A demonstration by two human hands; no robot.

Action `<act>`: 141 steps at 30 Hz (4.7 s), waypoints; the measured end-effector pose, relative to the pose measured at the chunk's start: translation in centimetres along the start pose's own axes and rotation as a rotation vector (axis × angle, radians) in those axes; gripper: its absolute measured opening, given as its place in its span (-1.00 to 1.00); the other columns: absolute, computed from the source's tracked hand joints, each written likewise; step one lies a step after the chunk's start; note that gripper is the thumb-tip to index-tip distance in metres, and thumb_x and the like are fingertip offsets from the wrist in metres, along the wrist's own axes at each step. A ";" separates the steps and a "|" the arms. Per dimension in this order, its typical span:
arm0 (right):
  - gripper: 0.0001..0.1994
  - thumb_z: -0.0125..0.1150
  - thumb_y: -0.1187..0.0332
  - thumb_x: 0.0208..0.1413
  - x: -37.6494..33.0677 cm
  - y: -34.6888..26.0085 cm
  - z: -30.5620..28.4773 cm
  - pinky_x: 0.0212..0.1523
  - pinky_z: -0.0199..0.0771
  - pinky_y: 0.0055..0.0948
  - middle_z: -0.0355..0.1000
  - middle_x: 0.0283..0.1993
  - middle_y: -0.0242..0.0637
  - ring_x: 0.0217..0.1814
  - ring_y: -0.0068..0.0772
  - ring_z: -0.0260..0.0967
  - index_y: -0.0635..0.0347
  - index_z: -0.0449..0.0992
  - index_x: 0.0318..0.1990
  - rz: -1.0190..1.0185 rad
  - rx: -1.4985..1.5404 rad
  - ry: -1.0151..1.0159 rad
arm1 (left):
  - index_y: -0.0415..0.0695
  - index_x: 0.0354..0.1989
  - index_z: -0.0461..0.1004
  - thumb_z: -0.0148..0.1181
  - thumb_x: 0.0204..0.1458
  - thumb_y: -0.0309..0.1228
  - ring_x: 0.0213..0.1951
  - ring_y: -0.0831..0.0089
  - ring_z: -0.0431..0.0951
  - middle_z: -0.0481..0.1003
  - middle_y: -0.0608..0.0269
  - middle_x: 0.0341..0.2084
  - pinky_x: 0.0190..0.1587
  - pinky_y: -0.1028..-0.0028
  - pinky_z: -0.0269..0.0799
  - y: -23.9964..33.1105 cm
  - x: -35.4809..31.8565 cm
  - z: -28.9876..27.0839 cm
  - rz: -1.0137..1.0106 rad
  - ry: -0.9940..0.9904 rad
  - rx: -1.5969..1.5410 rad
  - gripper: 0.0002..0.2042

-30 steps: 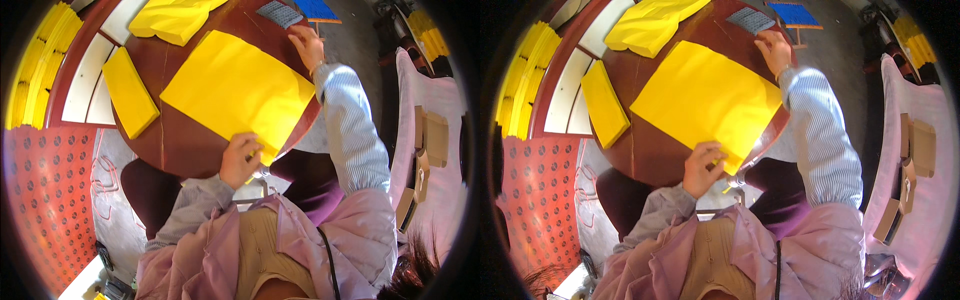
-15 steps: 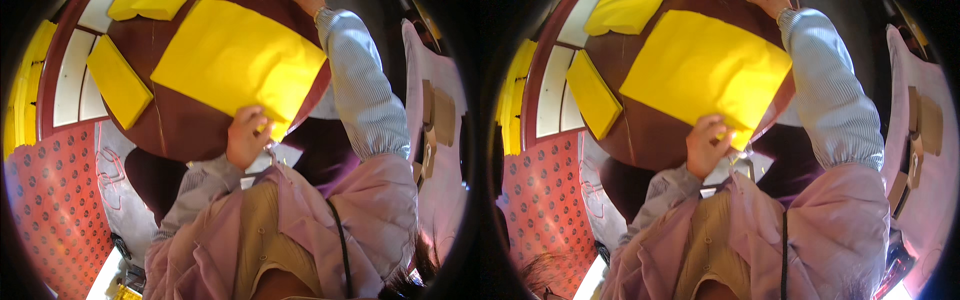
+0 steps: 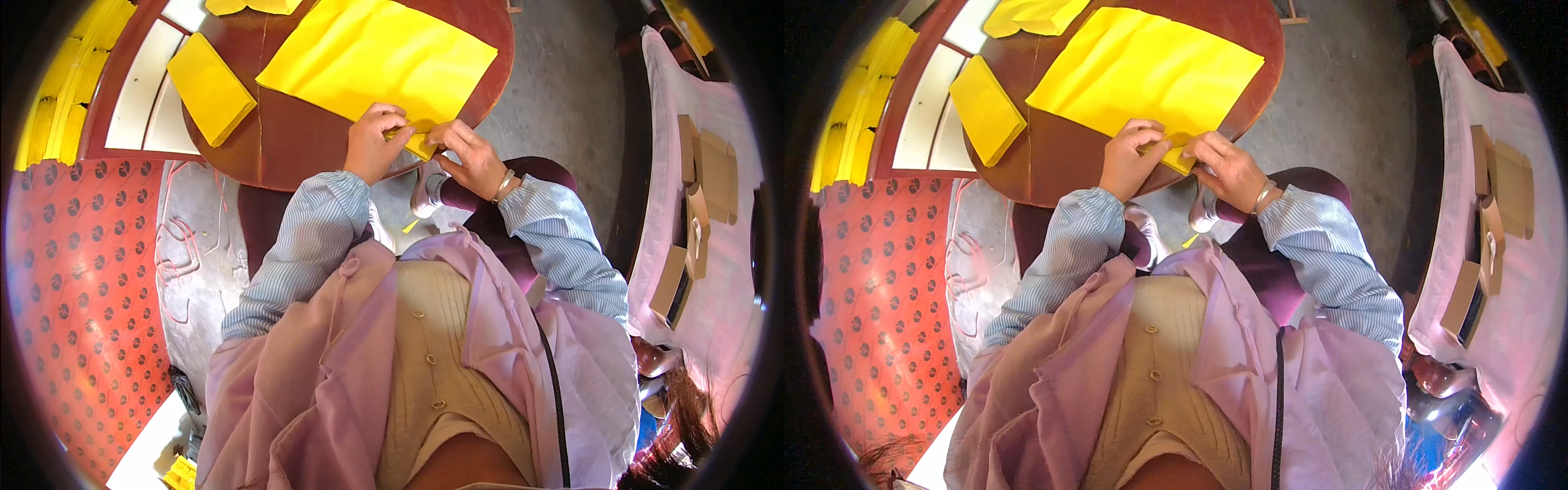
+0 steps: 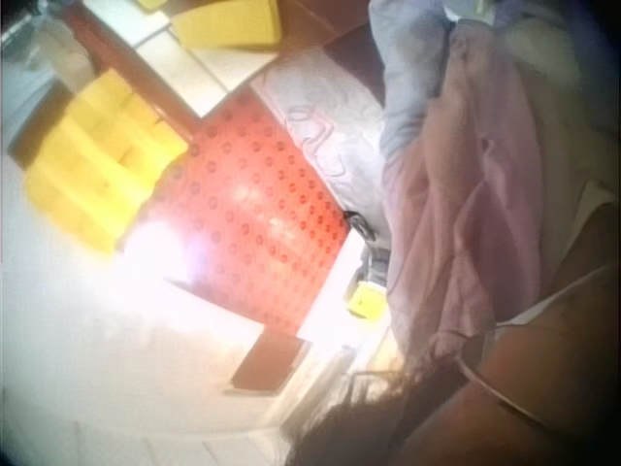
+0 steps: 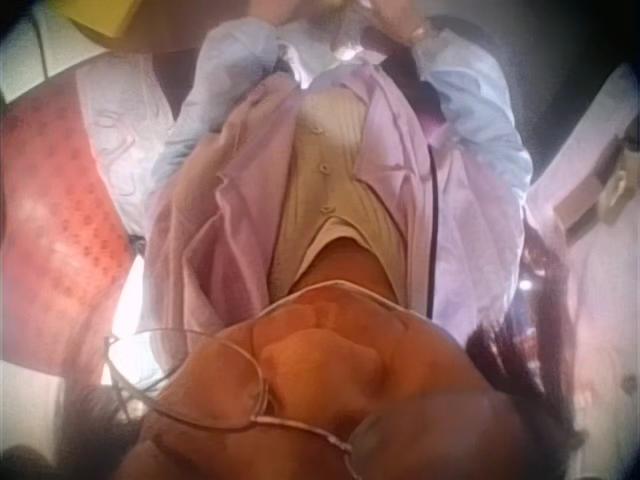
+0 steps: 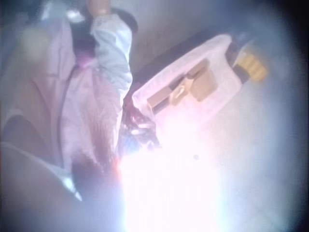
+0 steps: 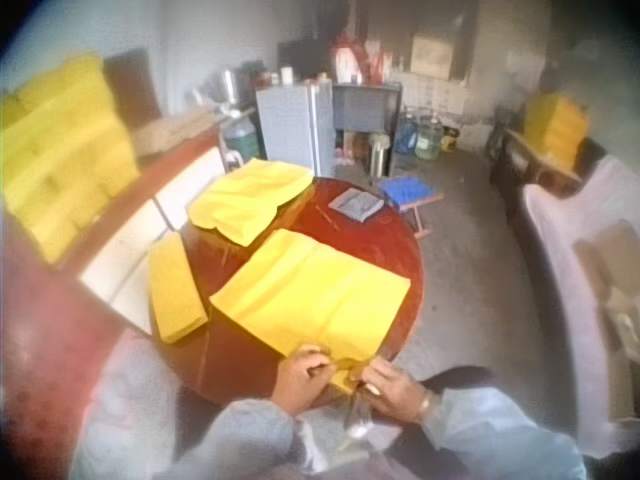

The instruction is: The person folds yellow paper sheets by hand on a low round table. They repeatedly fold each sheet in half, press the crease, and stack the folded pieces into a growing pile.

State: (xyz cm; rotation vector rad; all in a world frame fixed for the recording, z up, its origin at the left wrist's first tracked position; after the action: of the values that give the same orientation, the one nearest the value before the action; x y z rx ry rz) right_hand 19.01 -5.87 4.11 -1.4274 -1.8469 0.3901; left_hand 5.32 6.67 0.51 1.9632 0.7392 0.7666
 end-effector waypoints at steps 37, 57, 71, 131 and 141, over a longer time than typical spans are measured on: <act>-0.86 0.54 0.53 0.10 -0.3 4.1 0.2 -0.22 0.57 -0.56 0.52 -0.27 -0.36 -0.28 -0.60 0.54 0.30 0.64 -0.25 0.314 0.323 0.221 | -0.29 -0.25 0.68 0.49 0.02 -0.44 -0.14 0.23 0.72 0.64 0.11 -0.12 -0.02 0.37 0.64 -0.1 0.0 0.0 0.062 0.016 0.002 -0.81; -0.87 0.51 0.55 0.11 -1.0 2.9 0.0 -0.17 0.59 -0.45 0.59 -0.21 -0.25 -0.25 -0.41 0.57 0.30 0.69 -0.20 0.228 0.213 0.268 | -0.27 -0.24 0.70 0.49 0.08 -0.36 -0.11 0.25 0.71 0.67 0.11 -0.12 0.00 0.37 0.60 -0.4 0.0 0.1 0.041 0.039 -0.017 -0.78; -0.81 0.51 0.55 0.13 -1.2 3.4 0.2 -0.14 0.62 -0.49 0.53 -0.12 -0.30 -0.20 -0.48 0.57 0.27 0.65 -0.12 0.254 0.217 0.288 | -0.28 -0.24 0.69 0.46 -0.01 -0.43 -0.12 0.20 0.71 0.64 0.07 -0.12 -0.01 0.34 0.64 0.0 -0.2 0.2 0.068 0.042 -0.010 -0.79; -0.88 0.54 0.51 0.12 -1.0 3.2 0.1 -0.26 0.53 -0.54 0.58 -0.27 -0.37 -0.31 -0.56 0.52 0.26 0.71 -0.20 0.298 0.238 0.295 | -0.27 -0.22 0.69 0.48 0.08 -0.40 -0.10 0.31 0.71 0.66 0.11 -0.09 0.02 0.41 0.60 -0.8 0.3 0.1 0.009 -0.017 -0.049 -0.80; -0.87 0.52 0.48 0.14 -1.0 3.1 0.2 -0.21 0.57 -0.47 0.64 -0.20 -0.27 -0.23 -0.41 0.59 0.26 0.74 -0.18 0.257 0.193 0.241 | -0.28 -0.20 0.72 0.45 0.08 -0.39 -0.14 0.23 0.72 0.66 0.09 -0.12 0.00 0.37 0.62 -1.3 0.5 -0.1 0.024 -0.032 -0.061 -0.78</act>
State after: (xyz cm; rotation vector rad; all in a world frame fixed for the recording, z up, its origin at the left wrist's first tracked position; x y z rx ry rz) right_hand 21.11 -5.75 1.61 -1.5095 -1.4011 0.4860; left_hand 5.26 7.65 -0.46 1.9288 0.6664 0.7615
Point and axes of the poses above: each hand's wrist, its own x-axis towards the middle knuckle, its own z-axis out of the palm, y = z × x, the point moved 7 cm from there along x, towards the middle knuckle
